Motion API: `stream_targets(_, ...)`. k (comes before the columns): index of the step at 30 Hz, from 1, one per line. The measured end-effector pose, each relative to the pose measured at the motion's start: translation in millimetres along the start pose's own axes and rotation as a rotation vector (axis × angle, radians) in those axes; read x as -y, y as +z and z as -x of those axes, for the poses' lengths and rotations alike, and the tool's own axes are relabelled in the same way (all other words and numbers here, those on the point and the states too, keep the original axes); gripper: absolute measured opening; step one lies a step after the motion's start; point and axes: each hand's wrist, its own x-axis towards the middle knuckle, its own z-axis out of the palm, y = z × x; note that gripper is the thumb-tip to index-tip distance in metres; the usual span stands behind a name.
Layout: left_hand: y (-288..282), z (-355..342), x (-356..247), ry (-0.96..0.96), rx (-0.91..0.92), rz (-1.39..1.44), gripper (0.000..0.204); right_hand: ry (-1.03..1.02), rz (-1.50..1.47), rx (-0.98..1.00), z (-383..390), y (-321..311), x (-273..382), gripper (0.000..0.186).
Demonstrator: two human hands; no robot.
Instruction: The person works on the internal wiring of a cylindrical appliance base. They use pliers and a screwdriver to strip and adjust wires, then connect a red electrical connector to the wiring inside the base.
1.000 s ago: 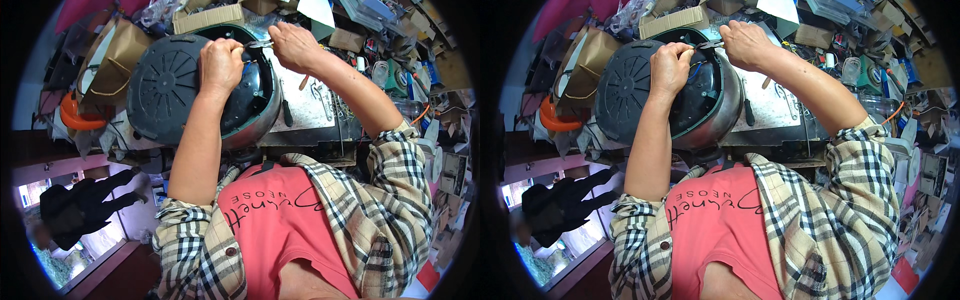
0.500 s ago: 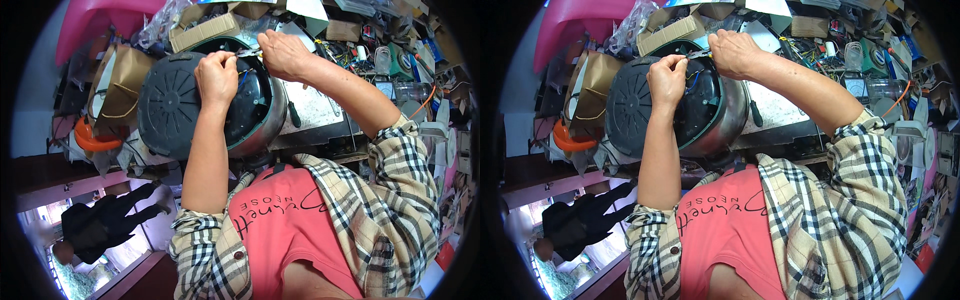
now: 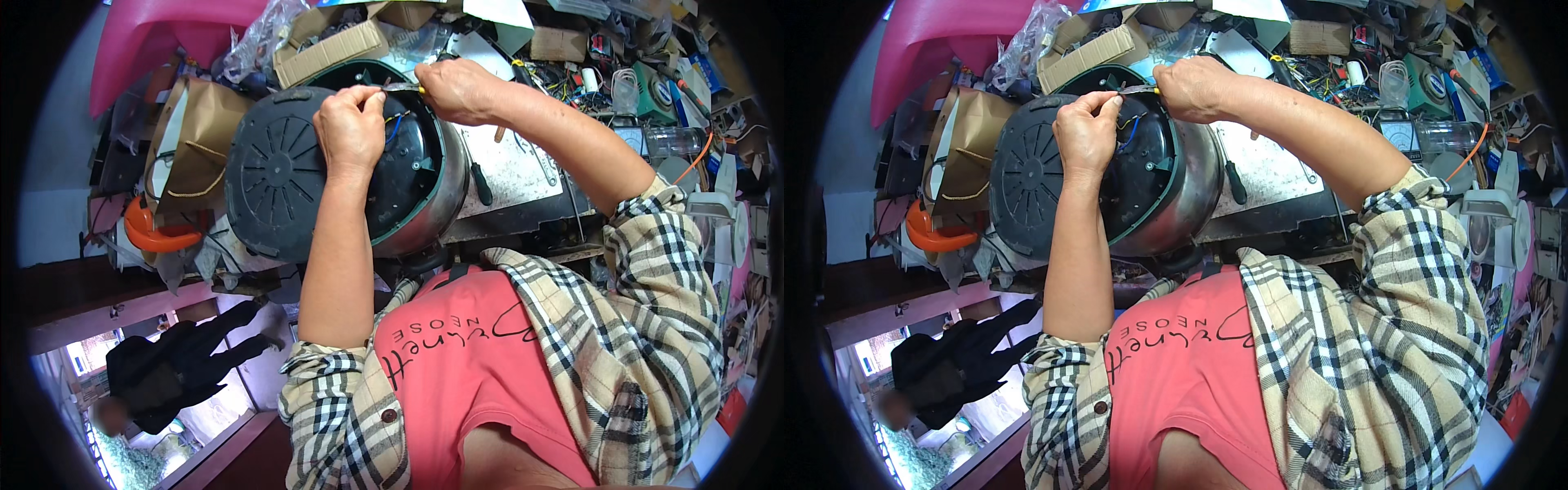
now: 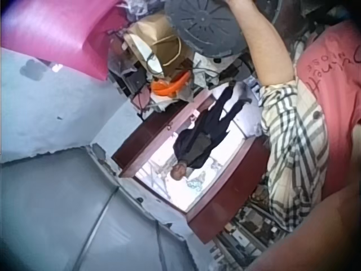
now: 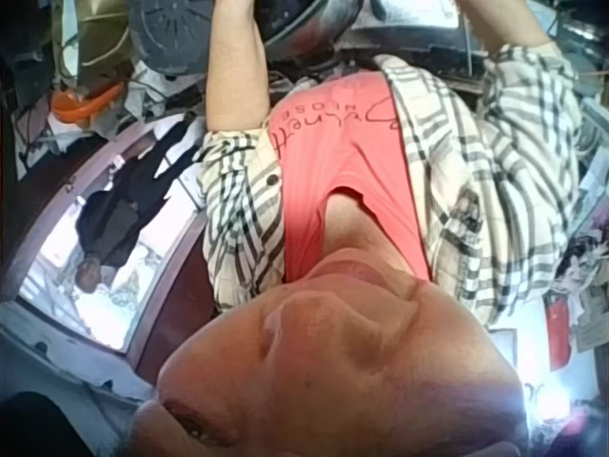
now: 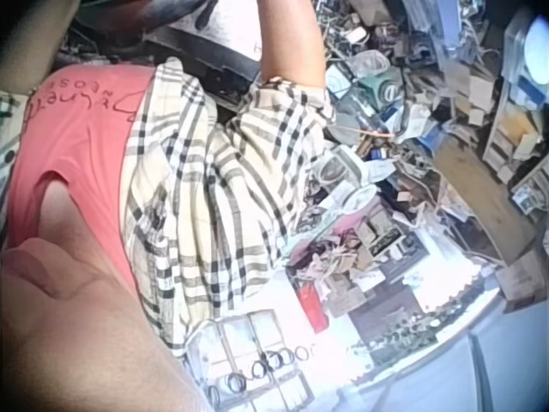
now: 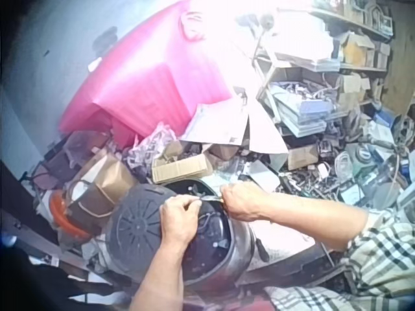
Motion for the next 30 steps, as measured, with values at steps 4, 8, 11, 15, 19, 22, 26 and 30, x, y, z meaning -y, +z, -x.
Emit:
stream_targets(4,1,-1,1,-0.021,-0.001,0.018,0.018,-0.033,0.054,-0.128,0,3,-2,0.019)
stream_targets(8,0,0,2,-0.016,-0.005,-0.004,0.018,-0.016,0.047,-0.116,-2,4,1,0.016)
stream_targets(11,-1,0,3,-0.047,-0.005,0.022,0.018,-0.017,0.094,-0.124,-3,0,4,0.021)
stream_targets(15,-1,-1,1,-0.061,0.007,0.038,0.018,-0.067,0.135,-0.195,-2,2,-1,0.02)
stream_targets(19,-2,-1,1,-0.056,0.005,0.022,0.018,-0.082,0.13,-0.198,-2,1,-1,0.019)
stream_targets(22,-2,-1,3,-0.052,0.012,0.034,0.018,-0.08,0.133,-0.216,-3,2,-1,0.017)
stream_targets(26,-4,0,-3,-0.079,0.023,0.071,0.015,-0.053,0.072,-0.136,-4,2,-2,0.017)
stream_targets(30,-1,0,2,-0.045,0.011,0.036,0.018,-0.128,-0.005,-0.027,-8,2,-12,0.019)
